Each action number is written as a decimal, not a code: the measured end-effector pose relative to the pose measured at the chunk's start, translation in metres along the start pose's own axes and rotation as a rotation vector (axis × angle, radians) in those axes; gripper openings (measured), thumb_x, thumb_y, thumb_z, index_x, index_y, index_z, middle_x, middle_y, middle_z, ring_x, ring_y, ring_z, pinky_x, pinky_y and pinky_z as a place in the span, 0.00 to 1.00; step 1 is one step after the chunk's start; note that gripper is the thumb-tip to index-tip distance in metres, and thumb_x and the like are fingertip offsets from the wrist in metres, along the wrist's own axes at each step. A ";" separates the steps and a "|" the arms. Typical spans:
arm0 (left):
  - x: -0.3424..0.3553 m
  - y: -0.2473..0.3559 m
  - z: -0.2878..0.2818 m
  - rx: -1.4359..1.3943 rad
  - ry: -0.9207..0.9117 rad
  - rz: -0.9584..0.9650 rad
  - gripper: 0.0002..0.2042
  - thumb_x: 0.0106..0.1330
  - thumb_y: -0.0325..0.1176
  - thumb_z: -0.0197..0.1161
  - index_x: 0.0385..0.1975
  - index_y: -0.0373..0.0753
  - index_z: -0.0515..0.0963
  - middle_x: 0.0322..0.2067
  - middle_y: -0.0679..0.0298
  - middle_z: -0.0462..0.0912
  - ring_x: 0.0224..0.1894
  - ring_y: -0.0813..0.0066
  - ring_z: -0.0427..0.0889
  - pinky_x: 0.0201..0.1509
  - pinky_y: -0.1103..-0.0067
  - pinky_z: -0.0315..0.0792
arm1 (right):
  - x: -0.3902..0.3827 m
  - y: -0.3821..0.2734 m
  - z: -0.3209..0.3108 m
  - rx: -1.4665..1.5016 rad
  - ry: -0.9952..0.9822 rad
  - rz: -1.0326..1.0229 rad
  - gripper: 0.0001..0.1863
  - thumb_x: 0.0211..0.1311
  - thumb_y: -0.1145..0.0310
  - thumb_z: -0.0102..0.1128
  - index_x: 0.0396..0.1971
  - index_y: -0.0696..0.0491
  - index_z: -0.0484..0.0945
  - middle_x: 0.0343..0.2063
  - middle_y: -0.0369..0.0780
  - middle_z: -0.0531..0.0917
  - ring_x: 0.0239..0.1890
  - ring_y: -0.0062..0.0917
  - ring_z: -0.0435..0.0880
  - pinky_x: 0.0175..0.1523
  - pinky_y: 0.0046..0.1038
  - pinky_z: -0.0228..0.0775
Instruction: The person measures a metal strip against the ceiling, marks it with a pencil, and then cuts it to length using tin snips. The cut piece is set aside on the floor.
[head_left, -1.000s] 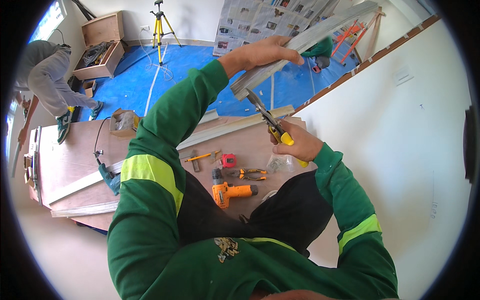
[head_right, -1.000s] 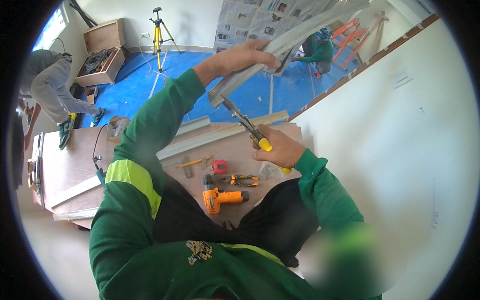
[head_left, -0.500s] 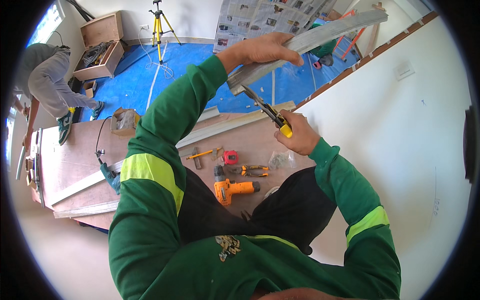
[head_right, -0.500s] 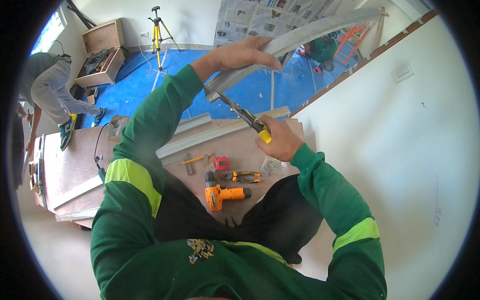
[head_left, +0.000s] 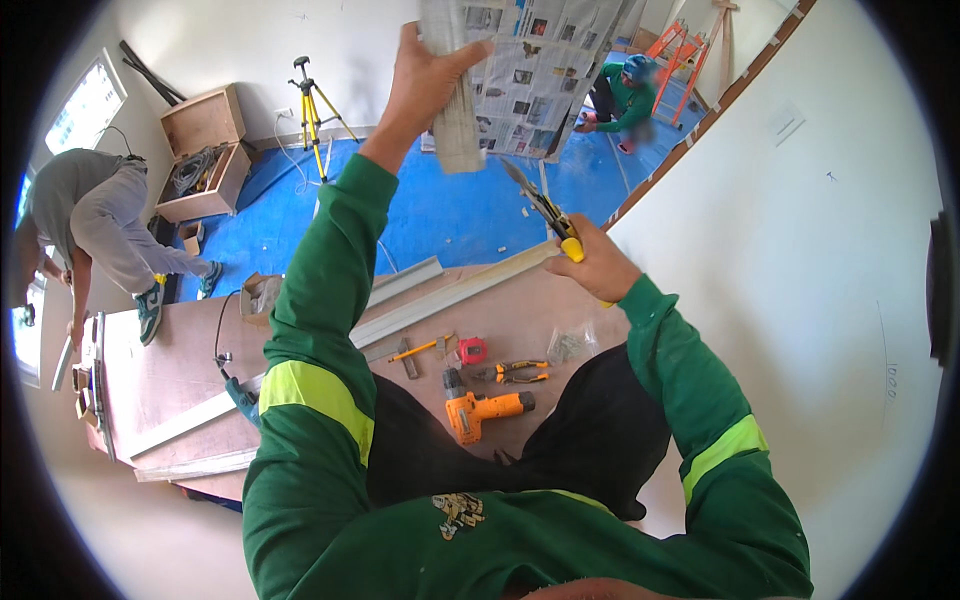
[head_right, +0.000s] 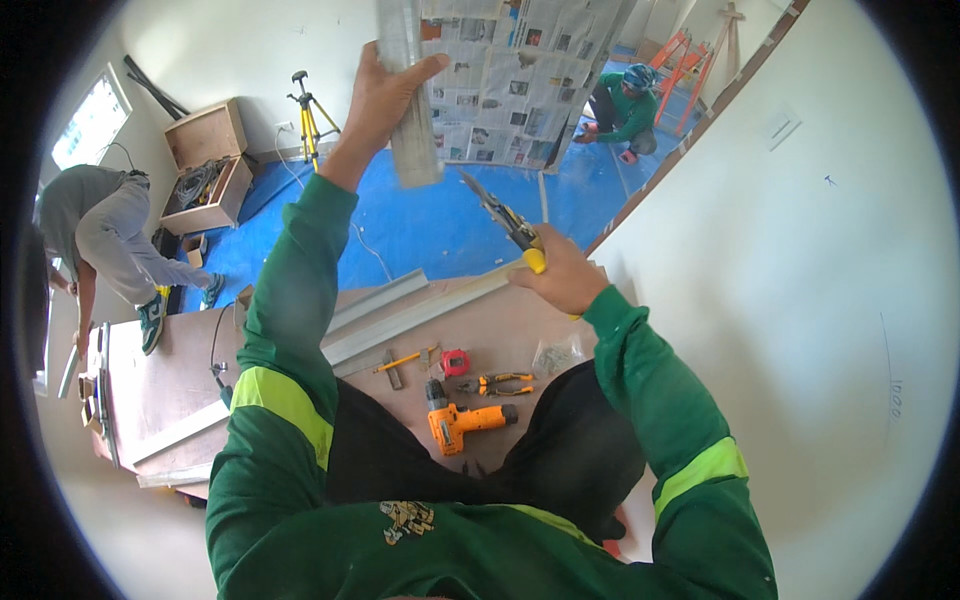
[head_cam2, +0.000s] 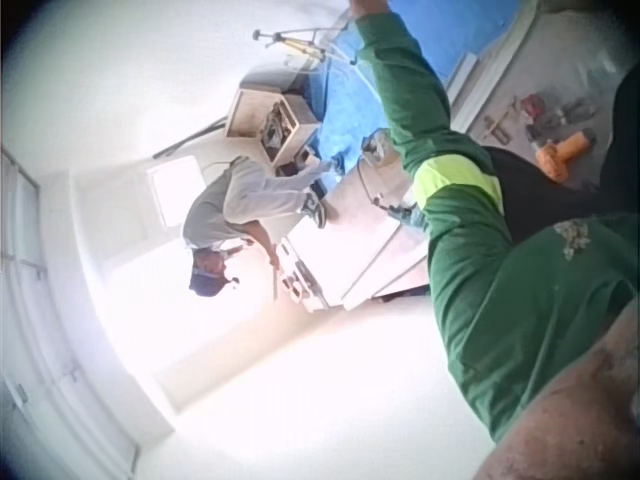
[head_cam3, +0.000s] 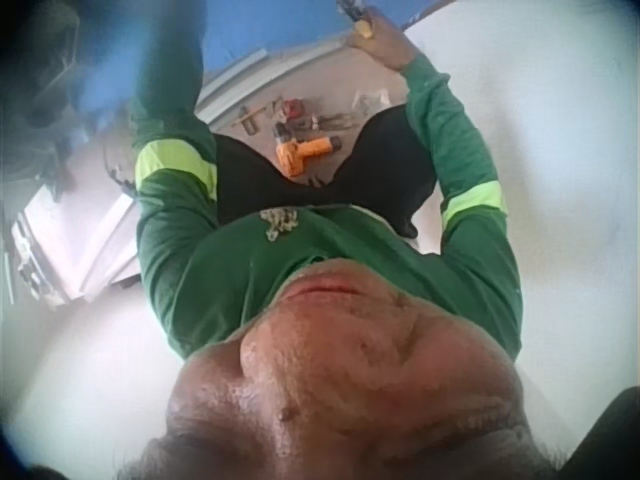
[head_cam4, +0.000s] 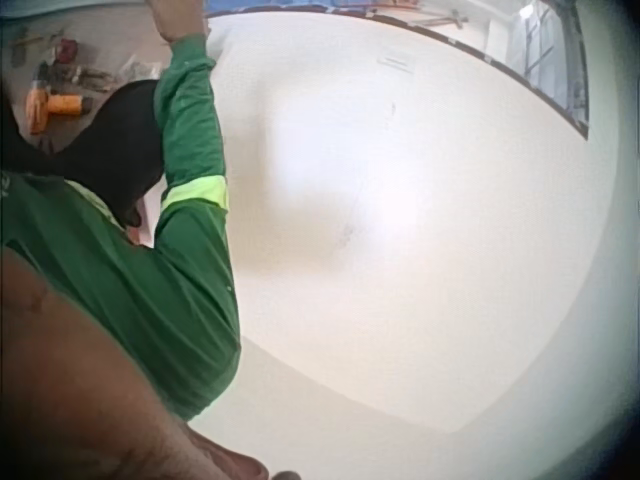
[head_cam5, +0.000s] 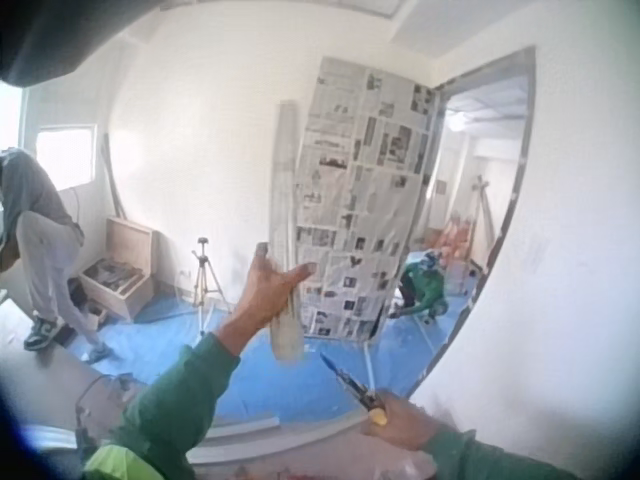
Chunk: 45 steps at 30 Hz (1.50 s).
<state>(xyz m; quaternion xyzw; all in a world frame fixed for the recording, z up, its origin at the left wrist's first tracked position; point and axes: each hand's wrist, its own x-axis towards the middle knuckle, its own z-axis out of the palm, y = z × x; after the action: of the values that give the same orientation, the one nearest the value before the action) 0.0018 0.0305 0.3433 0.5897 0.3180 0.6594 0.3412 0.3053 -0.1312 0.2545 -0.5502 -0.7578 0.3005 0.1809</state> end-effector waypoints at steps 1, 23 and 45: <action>0.002 0.002 0.003 0.003 0.119 0.038 0.40 0.61 0.43 0.84 0.61 0.25 0.67 0.48 0.50 0.82 0.46 0.65 0.86 0.45 0.71 0.84 | 0.004 -0.002 0.005 0.107 0.021 -0.015 0.33 0.61 0.58 0.79 0.58 0.60 0.72 0.42 0.45 0.80 0.44 0.35 0.81 0.53 0.38 0.75; 0.010 0.002 0.019 -0.250 0.441 0.214 0.43 0.65 0.39 0.84 0.64 0.26 0.56 0.51 0.51 0.74 0.54 0.67 0.78 0.58 0.75 0.77 | 0.026 -0.026 0.022 0.411 0.096 0.018 0.25 0.65 0.63 0.78 0.53 0.55 0.74 0.40 0.35 0.79 0.44 0.22 0.80 0.53 0.29 0.74; 0.009 0.006 0.019 -0.227 0.450 0.186 0.40 0.66 0.36 0.83 0.63 0.26 0.57 0.50 0.51 0.75 0.54 0.67 0.79 0.57 0.75 0.77 | 0.028 -0.030 0.027 0.368 0.128 -0.038 0.24 0.62 0.57 0.77 0.43 0.58 0.74 0.35 0.41 0.81 0.38 0.30 0.81 0.48 0.36 0.75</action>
<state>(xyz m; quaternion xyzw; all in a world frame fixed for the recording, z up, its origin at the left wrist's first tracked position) 0.0199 0.0347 0.3548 0.4130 0.2544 0.8338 0.2637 0.2580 -0.1178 0.2518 -0.5115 -0.6871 0.3949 0.3321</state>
